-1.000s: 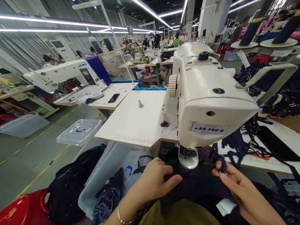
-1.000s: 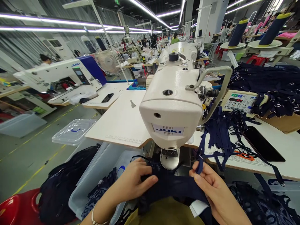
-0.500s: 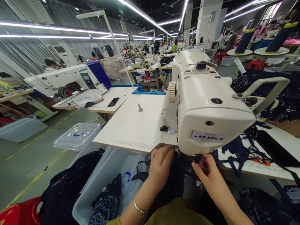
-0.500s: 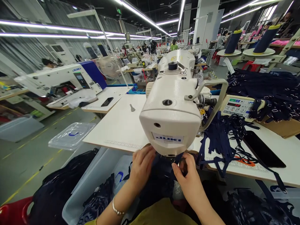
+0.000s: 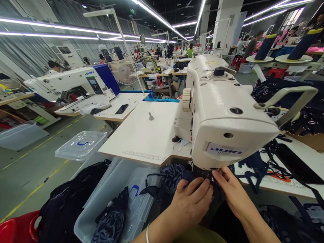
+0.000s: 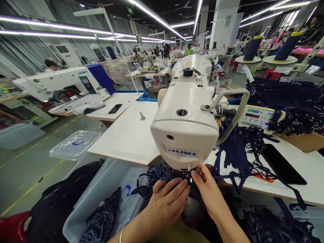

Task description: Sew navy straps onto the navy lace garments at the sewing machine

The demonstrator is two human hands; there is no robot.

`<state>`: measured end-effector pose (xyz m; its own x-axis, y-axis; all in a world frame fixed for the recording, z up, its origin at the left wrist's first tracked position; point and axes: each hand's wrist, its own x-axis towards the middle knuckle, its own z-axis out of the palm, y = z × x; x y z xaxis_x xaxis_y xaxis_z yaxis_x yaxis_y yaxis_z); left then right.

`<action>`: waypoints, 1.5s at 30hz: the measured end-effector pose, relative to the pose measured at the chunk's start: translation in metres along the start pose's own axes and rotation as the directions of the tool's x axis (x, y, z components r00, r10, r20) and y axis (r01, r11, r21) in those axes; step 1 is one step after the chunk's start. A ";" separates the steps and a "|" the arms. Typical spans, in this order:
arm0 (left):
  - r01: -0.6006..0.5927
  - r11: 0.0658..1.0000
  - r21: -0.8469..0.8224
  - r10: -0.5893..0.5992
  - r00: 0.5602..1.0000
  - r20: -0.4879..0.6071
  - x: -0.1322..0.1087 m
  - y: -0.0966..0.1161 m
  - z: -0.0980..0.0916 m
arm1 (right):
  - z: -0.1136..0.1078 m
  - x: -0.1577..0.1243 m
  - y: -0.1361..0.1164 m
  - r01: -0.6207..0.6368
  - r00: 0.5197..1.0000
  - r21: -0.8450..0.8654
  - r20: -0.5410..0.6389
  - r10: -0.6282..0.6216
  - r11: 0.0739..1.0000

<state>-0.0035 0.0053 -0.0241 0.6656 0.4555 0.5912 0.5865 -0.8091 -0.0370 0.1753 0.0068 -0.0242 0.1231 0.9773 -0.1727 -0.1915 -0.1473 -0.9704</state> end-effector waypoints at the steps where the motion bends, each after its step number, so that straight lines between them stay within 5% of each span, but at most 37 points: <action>1: 0.003 1.000 0.009 -0.003 1.000 0.013 0.000 0.001 0.000 | -0.001 0.001 0.001 0.023 1.000 -0.041 -0.017 -0.024 0.999; 12: 0.092 0.995 -0.050 -0.091 0.996 0.006 0.001 0.001 0.007 | -0.004 0.006 -0.007 0.097 0.995 -0.383 0.044 -0.087 0.919; 19: 0.000 0.995 -0.102 -0.002 1.000 -0.026 -0.003 -0.005 0.003 | -0.012 -0.002 -0.007 0.145 0.989 -0.523 0.104 -0.106 0.840; 24: -0.052 0.998 -0.035 0.053 0.998 0.025 -0.002 -0.005 -0.004 | -0.005 -0.010 -0.006 0.218 0.967 -0.638 0.042 -0.250 0.738; 30: -0.054 0.998 -0.018 0.054 0.998 0.013 -0.006 -0.005 -0.003 | 0.002 -0.016 0.000 0.330 0.914 -0.680 0.057 -0.401 0.655; 35: -0.029 0.996 -0.083 0.028 1.000 -0.012 -0.003 -0.004 -0.004 | -0.002 -0.017 -0.002 0.360 0.917 -0.653 0.118 -0.381 0.666; 40: 0.132 0.923 -0.363 -0.127 0.991 0.038 0.012 -0.001 -0.019 | -0.005 -0.018 -0.006 0.284 0.952 -0.616 0.089 -0.293 0.734; 45: 0.411 0.723 -0.555 -0.392 0.906 0.162 0.025 0.003 -0.030 | -0.004 -0.033 -0.014 0.326 0.944 -0.547 0.143 -0.297 0.771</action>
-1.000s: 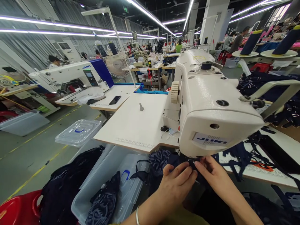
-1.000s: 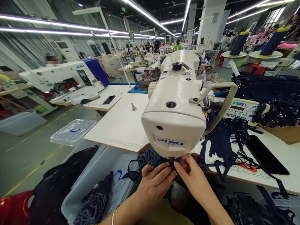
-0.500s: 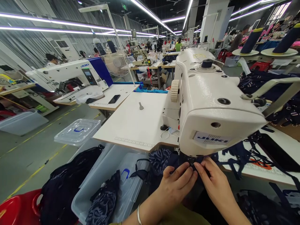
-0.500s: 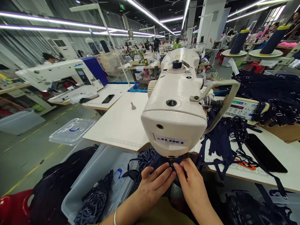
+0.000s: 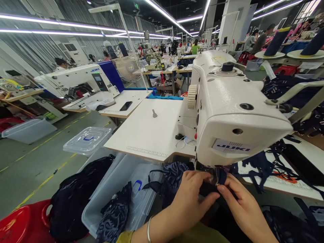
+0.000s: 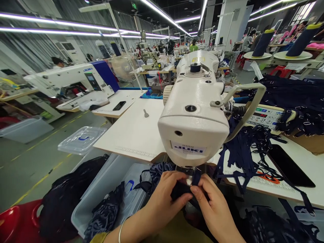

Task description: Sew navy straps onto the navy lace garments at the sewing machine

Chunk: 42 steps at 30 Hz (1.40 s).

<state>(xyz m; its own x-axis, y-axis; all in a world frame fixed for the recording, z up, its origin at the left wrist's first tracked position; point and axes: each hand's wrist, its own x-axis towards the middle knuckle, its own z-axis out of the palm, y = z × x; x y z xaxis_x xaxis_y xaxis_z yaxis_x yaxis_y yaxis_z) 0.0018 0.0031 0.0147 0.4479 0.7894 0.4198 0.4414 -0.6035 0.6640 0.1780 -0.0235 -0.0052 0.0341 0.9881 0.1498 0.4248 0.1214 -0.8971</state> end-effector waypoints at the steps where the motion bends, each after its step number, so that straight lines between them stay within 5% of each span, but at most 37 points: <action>1: 0.030 0.999 -0.030 -0.029 0.999 0.024 0.001 0.001 0.000 | 0.000 -0.003 -0.002 0.024 1.000 0.014 -0.010 -0.024 1.000; 5: 0.063 0.994 -0.087 -0.065 0.998 -0.018 0.000 0.002 0.005 | 0.004 -0.010 0.001 0.092 0.991 0.074 -0.102 -0.084 0.993; 9: -0.133 0.991 0.007 0.132 0.981 -0.142 -0.006 0.000 0.009 | 0.008 -0.014 0.013 0.158 0.979 0.167 -0.154 -0.133 0.973; 13: -0.268 0.944 0.192 0.293 0.949 -0.119 -0.012 0.000 0.011 | 0.012 -0.018 0.019 0.227 0.960 0.270 -0.222 -0.169 0.936; 29: -0.204 0.953 0.223 0.237 0.963 -0.132 -0.020 0.000 0.013 | 0.018 -0.024 0.008 0.263 0.938 0.324 -0.308 -0.162 0.909; 32: -0.199 0.946 0.255 0.237 0.963 -0.127 -0.018 0.000 0.013 | 0.018 -0.028 0.010 0.197 0.951 0.284 -0.287 -0.113 0.938; 38: -0.020 0.999 0.049 0.021 1.000 -0.021 -0.010 -0.003 0.014 | 0.015 -0.025 0.015 -0.197 0.974 0.117 -0.093 0.208 0.973; 42: 0.026 0.978 0.207 -0.016 0.999 -0.050 -0.007 -0.007 0.014 | 0.018 -0.008 0.012 -0.188 0.979 0.024 -0.071 0.189 0.982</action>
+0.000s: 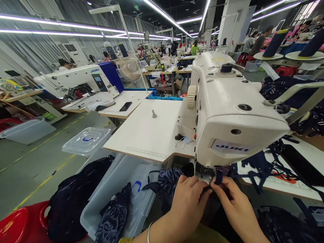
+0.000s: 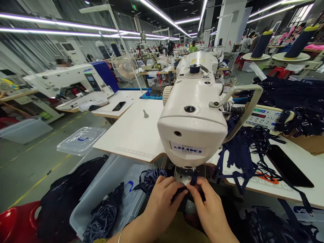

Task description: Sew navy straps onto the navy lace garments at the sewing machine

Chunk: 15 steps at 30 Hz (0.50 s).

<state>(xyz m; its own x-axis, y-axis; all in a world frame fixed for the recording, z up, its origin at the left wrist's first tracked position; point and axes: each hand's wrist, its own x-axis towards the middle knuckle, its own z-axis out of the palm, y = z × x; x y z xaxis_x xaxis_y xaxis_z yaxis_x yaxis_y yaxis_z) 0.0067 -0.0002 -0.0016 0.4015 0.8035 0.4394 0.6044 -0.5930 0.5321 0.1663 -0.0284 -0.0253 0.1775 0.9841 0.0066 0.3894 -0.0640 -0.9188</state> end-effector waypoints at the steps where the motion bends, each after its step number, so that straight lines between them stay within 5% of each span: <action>1: -0.001 0.998 0.055 0.002 1.000 -0.030 0.000 -0.001 0.000 | 0.002 0.004 -0.002 0.019 1.000 -0.014 -0.023 -0.019 1.000; 4: -0.029 0.988 0.149 0.051 0.988 -0.146 0.000 -0.007 0.001 | 0.009 0.012 -0.004 0.058 0.996 -0.029 -0.073 -0.060 0.998; 6: -0.156 0.976 0.152 0.181 0.969 -0.168 -0.002 -0.011 0.001 | 0.012 0.017 -0.003 0.071 0.991 -0.011 -0.113 -0.072 0.997; 10: -0.411 0.894 0.180 0.419 0.908 -0.003 -0.007 -0.021 0.001 | 0.013 0.023 0.000 -0.030 0.995 0.155 -0.092 0.045 0.987; 15: -0.474 0.826 0.305 0.460 0.879 0.124 -0.011 -0.030 -0.001 | 0.007 0.030 -0.004 -0.126 0.992 0.324 0.017 0.127 0.938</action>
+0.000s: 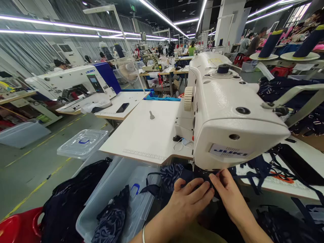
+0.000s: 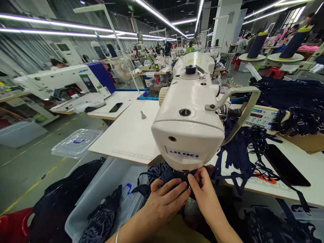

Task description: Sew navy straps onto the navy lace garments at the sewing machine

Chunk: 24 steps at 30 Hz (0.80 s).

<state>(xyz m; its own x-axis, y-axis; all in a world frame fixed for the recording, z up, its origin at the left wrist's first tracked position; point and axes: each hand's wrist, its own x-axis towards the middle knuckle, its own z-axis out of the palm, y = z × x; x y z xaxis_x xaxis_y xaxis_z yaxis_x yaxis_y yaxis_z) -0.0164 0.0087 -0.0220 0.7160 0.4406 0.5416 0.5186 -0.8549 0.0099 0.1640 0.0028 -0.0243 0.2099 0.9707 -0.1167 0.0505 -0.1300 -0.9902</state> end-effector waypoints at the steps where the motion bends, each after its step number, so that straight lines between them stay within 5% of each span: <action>1: -0.002 1.000 0.018 0.001 1.000 0.023 0.000 0.000 0.001 | -0.001 0.002 -0.001 0.002 1.000 -0.004 -0.011 -0.002 1.000; 10: 0.137 0.982 0.128 -0.124 0.987 -0.101 0.015 0.007 0.008 | -0.015 0.044 -0.004 0.222 0.972 -0.418 0.026 -0.233 0.881; 24: 0.222 0.966 0.133 -0.220 0.975 -0.027 0.022 0.012 0.006 | -0.015 0.066 0.011 0.471 0.859 -0.551 0.109 -0.501 0.689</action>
<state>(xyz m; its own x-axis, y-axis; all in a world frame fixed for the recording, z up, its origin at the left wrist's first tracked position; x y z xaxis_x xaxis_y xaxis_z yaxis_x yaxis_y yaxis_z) 0.0088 0.0097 -0.0146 0.5711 0.6105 0.5487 0.7222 -0.6915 0.0177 0.1930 0.0625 -0.0414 0.0488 0.9206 0.3875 0.6716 0.2569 -0.6949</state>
